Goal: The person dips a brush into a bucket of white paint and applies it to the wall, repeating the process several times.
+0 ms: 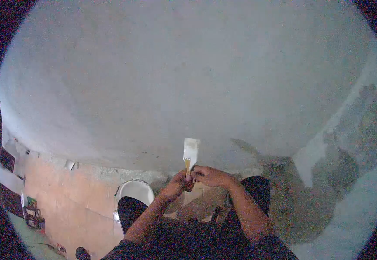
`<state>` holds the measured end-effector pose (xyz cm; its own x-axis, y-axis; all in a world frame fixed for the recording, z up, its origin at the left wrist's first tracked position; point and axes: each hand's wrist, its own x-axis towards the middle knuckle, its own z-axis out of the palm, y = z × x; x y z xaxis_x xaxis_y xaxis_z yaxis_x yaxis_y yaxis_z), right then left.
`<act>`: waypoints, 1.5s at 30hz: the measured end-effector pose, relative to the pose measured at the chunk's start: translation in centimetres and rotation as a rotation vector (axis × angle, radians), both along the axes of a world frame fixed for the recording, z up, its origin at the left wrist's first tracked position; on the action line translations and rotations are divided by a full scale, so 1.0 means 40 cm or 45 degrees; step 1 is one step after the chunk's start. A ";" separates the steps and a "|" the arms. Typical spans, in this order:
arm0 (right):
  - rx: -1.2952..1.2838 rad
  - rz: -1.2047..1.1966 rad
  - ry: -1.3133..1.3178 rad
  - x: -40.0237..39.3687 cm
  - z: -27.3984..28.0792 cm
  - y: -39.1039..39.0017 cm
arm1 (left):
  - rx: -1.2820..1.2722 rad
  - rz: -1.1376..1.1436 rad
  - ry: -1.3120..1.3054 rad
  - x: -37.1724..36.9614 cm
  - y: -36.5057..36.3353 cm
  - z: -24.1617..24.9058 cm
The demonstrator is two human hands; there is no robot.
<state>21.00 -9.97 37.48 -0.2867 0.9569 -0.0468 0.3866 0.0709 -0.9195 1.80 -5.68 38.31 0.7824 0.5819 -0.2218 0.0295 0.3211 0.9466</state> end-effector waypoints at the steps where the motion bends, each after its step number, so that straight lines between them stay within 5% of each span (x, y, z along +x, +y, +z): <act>1: -0.248 -0.017 -0.041 0.015 0.027 -0.001 | 0.127 0.062 0.062 0.002 0.005 -0.017; 3: -0.745 -0.049 -0.132 0.048 0.074 0.003 | 0.092 0.225 0.078 0.016 0.033 -0.025; 4: -0.749 -0.036 -0.118 0.067 0.067 0.009 | 0.062 0.378 0.082 0.027 0.055 -0.019; 6: -0.483 -0.014 -0.812 0.093 0.044 0.026 | 0.189 0.534 0.092 0.068 0.113 -0.006; 7: -0.599 0.017 -0.885 0.098 0.069 0.044 | 0.183 0.543 0.111 0.085 0.141 -0.009; 14: -0.346 0.088 -0.694 0.142 -0.091 0.111 | 0.284 0.770 0.133 0.171 0.158 -0.178; 23: -0.500 -0.076 -0.693 0.119 -0.014 0.099 | -0.443 0.639 0.452 0.122 0.077 -0.289; 25: -0.658 -0.006 -0.591 0.118 0.015 0.099 | -0.098 0.605 0.489 0.121 0.068 -0.263; 28: -0.657 -0.014 -0.680 0.123 -0.005 0.104 | -0.114 0.793 0.211 0.135 0.070 -0.151; 30: -0.656 -0.050 -0.714 0.116 -0.001 0.102 | 0.135 0.645 0.204 0.116 0.120 -0.114; 32: -0.654 -0.083 -0.753 0.112 0.006 0.092 | -0.152 0.742 0.167 0.123 0.128 0.072; 33: -0.667 -0.053 -0.689 0.116 -0.001 0.088 | 0.308 0.698 0.292 0.108 0.131 0.130; 34: -0.681 -0.019 -0.623 0.123 -0.016 0.086 | 0.150 0.759 0.238 0.107 0.125 0.219; 35: -0.679 -0.015 -0.627 0.184 -0.228 0.060 | -0.009 0.820 0.183 0.105 0.115 0.299; 37: 0.090 0.202 -0.653 0.212 -0.582 0.170 | 0.022 0.754 0.104 0.057 0.115 0.369; 38: 0.093 0.207 -0.650 0.249 -0.439 0.089 | 0.052 0.680 0.029 0.039 0.113 0.394; 40: -0.764 0.118 -0.624 0.122 -0.027 0.094 | 0.135 0.688 -0.069 0.026 0.101 0.433; 45: -0.778 0.053 -0.630 0.126 -0.044 0.086 | 0.262 0.673 0.019 0.053 0.159 0.324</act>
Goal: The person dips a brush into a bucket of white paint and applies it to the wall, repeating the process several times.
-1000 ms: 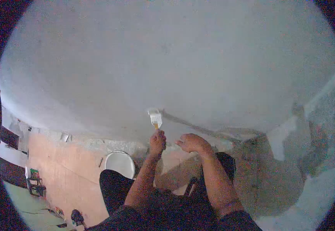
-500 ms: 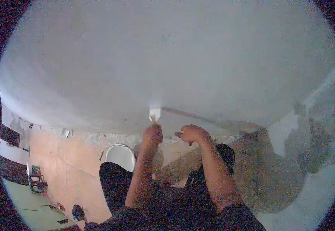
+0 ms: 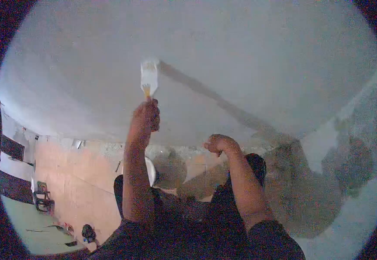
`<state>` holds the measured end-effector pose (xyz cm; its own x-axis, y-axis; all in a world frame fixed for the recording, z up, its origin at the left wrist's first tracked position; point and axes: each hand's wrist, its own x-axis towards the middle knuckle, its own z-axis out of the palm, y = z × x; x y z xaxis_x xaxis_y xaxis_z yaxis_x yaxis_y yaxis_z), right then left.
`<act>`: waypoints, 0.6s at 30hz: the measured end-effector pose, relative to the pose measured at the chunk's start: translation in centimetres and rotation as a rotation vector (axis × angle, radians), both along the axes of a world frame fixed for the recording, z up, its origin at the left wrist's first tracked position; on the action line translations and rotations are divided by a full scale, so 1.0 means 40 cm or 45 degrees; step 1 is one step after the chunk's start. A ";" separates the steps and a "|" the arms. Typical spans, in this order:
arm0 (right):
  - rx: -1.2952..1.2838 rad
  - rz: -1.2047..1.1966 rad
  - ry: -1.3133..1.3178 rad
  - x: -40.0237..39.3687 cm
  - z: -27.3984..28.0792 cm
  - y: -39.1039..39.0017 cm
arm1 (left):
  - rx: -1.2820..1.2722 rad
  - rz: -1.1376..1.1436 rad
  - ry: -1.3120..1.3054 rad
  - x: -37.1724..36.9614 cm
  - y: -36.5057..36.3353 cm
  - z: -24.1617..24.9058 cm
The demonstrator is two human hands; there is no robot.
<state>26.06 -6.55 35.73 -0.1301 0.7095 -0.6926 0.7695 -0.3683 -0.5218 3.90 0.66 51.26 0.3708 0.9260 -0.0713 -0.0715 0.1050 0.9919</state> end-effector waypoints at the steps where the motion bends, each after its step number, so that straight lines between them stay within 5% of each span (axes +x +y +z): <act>1: 0.003 -0.001 -0.008 0.001 0.009 0.004 | 0.003 -0.001 -0.008 0.013 0.009 -0.027; 9: 0.235 0.018 -0.118 -0.005 -0.031 0.016 | -0.293 -0.072 0.122 0.038 -0.002 -0.332; 18: -0.070 0.087 -0.092 0.005 0.006 0.058 | -0.585 -0.271 0.238 0.063 -0.023 -0.717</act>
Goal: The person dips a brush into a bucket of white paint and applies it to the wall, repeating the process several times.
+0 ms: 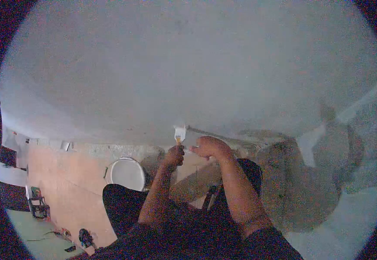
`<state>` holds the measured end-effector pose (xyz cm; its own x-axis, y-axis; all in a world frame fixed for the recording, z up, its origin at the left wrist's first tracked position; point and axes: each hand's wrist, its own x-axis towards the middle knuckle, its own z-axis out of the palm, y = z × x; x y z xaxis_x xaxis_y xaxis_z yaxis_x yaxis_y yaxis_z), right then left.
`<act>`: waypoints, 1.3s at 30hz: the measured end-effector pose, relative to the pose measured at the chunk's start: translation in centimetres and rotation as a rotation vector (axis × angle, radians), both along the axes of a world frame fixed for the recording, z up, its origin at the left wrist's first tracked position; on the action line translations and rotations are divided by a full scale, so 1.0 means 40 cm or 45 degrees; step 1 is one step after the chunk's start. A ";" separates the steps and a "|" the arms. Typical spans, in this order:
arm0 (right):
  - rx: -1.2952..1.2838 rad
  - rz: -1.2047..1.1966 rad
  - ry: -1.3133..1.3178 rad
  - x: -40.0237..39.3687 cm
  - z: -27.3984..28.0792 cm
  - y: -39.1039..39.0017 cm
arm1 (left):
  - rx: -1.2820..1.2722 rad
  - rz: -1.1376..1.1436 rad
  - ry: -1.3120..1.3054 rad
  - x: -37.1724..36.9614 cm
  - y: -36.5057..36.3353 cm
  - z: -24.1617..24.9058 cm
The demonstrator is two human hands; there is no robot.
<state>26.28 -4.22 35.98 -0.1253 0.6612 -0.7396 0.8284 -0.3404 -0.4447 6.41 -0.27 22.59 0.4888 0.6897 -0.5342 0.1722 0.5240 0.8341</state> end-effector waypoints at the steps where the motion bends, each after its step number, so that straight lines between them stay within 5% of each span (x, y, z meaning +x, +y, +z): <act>1: 0.053 -0.007 -0.045 -0.002 0.008 0.007 | 0.041 0.034 -0.009 0.003 -0.001 -0.034; 2: 0.106 -0.018 -0.092 -0.008 0.008 0.002 | 0.082 0.064 -0.018 0.001 -0.016 -0.070; 5: 0.144 0.019 -0.034 0.009 0.000 0.006 | 0.005 -0.022 -0.421 -0.084 0.005 -0.466; 6: 0.151 -0.070 -0.032 0.015 -0.035 0.003 | -0.400 0.298 0.101 0.005 -0.028 -0.193; 9: 0.267 -0.047 -0.072 0.019 -0.027 -0.007 | -0.153 0.218 0.181 0.034 -0.017 -0.116; 10: 0.075 -0.004 -0.036 0.012 0.040 0.008 | 0.550 0.153 0.105 0.041 -0.016 -0.158; 13: 0.201 -0.150 0.063 0.018 0.012 -0.013 | 0.636 -0.009 -0.051 0.014 0.039 -0.193; 14: 0.204 -0.148 0.065 0.019 0.016 -0.012 | 0.050 0.239 0.253 0.065 0.004 0.123; 18: 0.088 -0.122 -0.008 0.012 0.033 -0.004 | 0.428 0.045 0.350 0.006 0.037 0.142; 20: 0.072 -0.142 0.002 0.013 0.031 -0.011 | 0.956 0.034 -0.026 -0.017 0.040 0.197; 23: 0.237 -0.045 -0.058 0.017 -0.022 -0.026 | 0.572 0.176 0.354 -0.006 -0.023 0.478; 24: 0.251 -0.009 -0.077 0.024 -0.058 -0.024 | 0.635 0.161 -0.031 -0.031 -0.002 0.417; 27: 0.167 -0.038 -0.080 0.003 0.022 -0.033 | 0.463 0.317 0.010 -0.002 -0.025 0.403; 28: 0.057 -0.102 -0.069 0.000 0.057 -0.035 | 0.086 0.374 -0.349 0.009 -0.043 0.432; 33: 0.101 -0.205 -0.004 0.017 0.038 -0.039 | 0.192 0.328 -0.176 0.072 -0.004 0.178; 35: 0.097 -0.222 0.019 0.030 0.025 -0.033 | 0.102 0.275 -0.481 0.085 -0.011 0.100; 37: 0.183 -0.144 -0.019 0.037 -0.001 -0.025 | 0.168 0.229 -0.355 0.090 -0.027 0.039; 39: 0.148 -0.159 0.009 0.043 0.012 -0.021 | -0.065 0.238 -0.334 0.097 -0.028 -0.023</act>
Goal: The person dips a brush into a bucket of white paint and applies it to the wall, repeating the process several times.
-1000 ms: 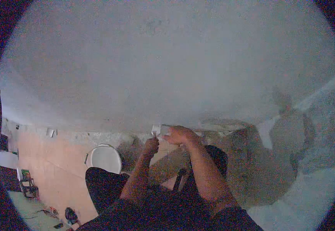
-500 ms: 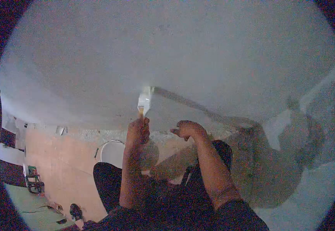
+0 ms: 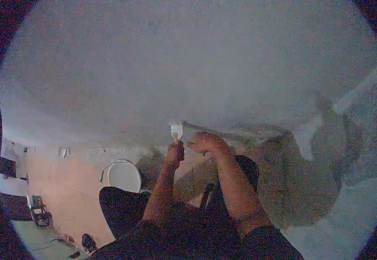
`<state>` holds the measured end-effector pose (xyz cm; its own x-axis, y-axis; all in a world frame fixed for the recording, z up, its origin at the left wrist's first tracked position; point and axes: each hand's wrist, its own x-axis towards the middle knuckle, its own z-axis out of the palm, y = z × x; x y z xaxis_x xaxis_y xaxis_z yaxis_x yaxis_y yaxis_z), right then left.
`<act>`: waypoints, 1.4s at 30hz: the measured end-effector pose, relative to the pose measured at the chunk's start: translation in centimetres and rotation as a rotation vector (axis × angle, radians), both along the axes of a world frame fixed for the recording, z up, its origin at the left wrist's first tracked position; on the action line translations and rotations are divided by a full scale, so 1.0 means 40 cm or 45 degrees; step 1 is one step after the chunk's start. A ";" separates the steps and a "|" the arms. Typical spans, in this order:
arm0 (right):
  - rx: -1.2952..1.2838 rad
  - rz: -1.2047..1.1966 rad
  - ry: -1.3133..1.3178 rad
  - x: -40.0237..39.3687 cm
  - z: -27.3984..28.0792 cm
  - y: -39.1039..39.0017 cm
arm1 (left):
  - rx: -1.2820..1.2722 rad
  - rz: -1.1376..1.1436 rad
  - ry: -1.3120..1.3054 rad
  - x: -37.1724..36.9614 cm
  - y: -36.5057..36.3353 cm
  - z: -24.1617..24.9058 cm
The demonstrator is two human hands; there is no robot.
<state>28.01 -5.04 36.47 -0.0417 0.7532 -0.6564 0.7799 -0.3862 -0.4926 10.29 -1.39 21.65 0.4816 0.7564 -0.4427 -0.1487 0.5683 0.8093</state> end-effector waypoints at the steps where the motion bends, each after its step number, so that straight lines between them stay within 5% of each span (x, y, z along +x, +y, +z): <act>1: -0.018 -0.004 0.031 0.002 0.007 0.003 | -0.082 0.046 0.079 0.006 -0.006 -0.019; 5: 0.039 0.078 -0.054 0.009 -0.031 0.007 | -0.124 -0.010 0.329 -0.004 -0.018 -0.138; 7: 0.131 0.069 -0.007 0.004 0.002 0.000 | -0.456 -0.001 0.303 -0.012 -0.022 -0.157; 12: 0.100 0.095 -0.115 -0.006 -0.011 0.004 | -0.329 0.078 0.387 -0.006 -0.019 -0.128; 16: -0.034 0.087 0.026 -0.010 -0.012 0.012 | -0.105 0.063 0.518 -0.012 0.022 0.093; 23: -0.061 0.028 -0.026 -0.034 0.001 0.005 | -0.122 0.236 0.053 -0.088 0.017 0.263; 25: -0.035 0.042 -0.046 -0.040 0.014 -0.002 | 0.002 0.293 -0.012 -0.099 -0.019 0.423; 30: -0.128 0.093 -0.033 -0.054 0.010 -0.001 | 0.190 0.300 -0.238 -0.138 -0.003 0.417; 34: -0.072 0.066 -0.061 -0.062 0.009 0.003 | 0.147 0.223 -0.022 -0.128 0.030 0.372; 40: -0.097 0.144 -0.144 -0.092 0.015 0.040 | 0.170 0.288 0.355 -0.087 0.084 0.147; 42: -0.083 0.102 -0.026 -0.102 0.005 0.044 | 0.407 0.159 0.420 -0.102 0.087 0.042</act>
